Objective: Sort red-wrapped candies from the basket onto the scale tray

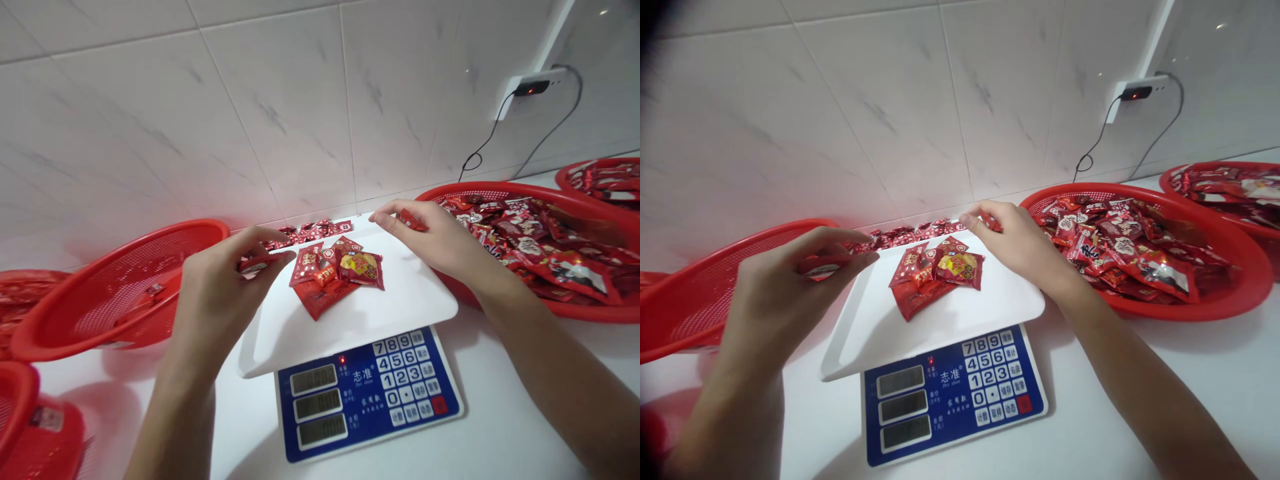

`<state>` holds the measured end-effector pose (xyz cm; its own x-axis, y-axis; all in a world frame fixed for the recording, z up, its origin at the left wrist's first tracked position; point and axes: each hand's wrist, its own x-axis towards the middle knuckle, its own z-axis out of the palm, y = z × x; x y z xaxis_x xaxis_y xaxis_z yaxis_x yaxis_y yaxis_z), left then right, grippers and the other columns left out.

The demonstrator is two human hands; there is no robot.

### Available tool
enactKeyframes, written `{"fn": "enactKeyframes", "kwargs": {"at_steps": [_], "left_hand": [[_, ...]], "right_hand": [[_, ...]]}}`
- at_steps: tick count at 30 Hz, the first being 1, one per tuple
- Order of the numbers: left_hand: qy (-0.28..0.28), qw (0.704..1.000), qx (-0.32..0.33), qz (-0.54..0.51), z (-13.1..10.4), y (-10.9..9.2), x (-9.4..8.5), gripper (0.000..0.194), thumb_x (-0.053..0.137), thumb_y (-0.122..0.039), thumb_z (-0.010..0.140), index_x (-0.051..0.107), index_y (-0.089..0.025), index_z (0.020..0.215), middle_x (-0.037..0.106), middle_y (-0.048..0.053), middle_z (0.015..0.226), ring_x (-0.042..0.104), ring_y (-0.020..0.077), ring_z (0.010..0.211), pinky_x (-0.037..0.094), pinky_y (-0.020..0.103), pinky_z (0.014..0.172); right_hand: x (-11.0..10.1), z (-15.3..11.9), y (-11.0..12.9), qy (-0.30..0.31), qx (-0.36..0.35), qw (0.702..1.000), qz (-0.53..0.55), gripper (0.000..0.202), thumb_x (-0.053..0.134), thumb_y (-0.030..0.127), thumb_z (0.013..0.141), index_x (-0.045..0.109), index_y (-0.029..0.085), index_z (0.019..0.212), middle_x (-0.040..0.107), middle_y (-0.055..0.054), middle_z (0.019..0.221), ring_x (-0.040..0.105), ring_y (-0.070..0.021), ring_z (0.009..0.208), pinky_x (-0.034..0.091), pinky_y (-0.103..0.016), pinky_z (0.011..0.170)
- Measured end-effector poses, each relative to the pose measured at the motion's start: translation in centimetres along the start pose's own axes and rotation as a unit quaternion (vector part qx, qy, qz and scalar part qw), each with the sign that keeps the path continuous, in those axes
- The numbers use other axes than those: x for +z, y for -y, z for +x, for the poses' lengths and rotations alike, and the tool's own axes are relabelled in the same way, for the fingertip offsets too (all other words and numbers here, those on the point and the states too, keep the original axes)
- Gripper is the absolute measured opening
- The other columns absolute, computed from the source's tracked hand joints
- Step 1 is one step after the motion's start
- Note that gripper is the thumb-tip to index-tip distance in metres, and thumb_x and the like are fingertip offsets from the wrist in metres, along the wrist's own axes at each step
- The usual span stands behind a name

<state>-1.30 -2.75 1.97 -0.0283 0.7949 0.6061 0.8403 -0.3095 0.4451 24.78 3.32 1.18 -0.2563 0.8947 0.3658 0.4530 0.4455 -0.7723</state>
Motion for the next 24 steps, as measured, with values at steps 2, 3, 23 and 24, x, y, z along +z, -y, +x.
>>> {"fn": "enactKeyframes", "kwargs": {"at_steps": [2, 3, 23, 24], "left_hand": [[0.003, 1.000, 0.003, 0.005, 0.0, -0.1, 0.1, 0.015, 0.074, -0.037, 0.082, 0.075, -0.028, 0.094, 0.075, -0.001, 0.080, 0.069, 0.0173, 0.072, 0.057, 0.029, 0.069], [0.004, 1.000, 0.005, 0.006, 0.0, -0.1, 0.1, 0.014, 0.074, -0.036, 0.082, 0.075, -0.028, 0.093, 0.075, -0.001, 0.079, 0.069, 0.0174, 0.071, 0.057, 0.029, 0.068], [0.273, 0.939, -0.010, 0.210, 0.1, 0.0, 1.5, 0.021, 0.063, -0.042, 0.092, 0.076, -0.026, 0.087, 0.076, 0.004, 0.069, 0.068, 0.0249, 0.060, 0.038, 0.028, 0.051], [0.275, 0.933, -0.006, 0.231, -0.2, -0.2, 1.6, 0.024, 0.067, -0.046, 0.089, 0.074, -0.025, 0.081, 0.073, 0.004, 0.065, 0.065, 0.0242, 0.056, 0.034, 0.028, 0.049]], "right_hand": [[0.0, 0.0, 0.1, -0.003, 0.000, 1.000, -0.005, 0.030, 0.061, 0.046, 0.099, 0.075, 0.021, 0.100, 0.078, -0.006, 0.101, 0.069, -0.0245, 0.097, 0.049, -0.036, 0.088], [0.0, 0.0, 0.1, -0.005, 0.002, 1.000, -0.007, 0.029, 0.061, 0.045, 0.099, 0.075, 0.020, 0.100, 0.078, -0.006, 0.100, 0.069, -0.0245, 0.096, 0.049, -0.036, 0.087], [2.2, -0.5, 0.3, 0.092, -0.071, 0.993, -0.010, 0.037, 0.051, 0.046, 0.105, 0.078, 0.021, 0.103, 0.078, -0.008, 0.113, 0.069, -0.0246, 0.110, 0.047, -0.038, 0.099], [2.2, -0.5, 0.3, 0.088, -0.073, 0.993, -0.008, 0.037, 0.051, 0.046, 0.105, 0.078, 0.021, 0.105, 0.078, -0.008, 0.116, 0.069, -0.0244, 0.112, 0.047, -0.038, 0.099]]}}
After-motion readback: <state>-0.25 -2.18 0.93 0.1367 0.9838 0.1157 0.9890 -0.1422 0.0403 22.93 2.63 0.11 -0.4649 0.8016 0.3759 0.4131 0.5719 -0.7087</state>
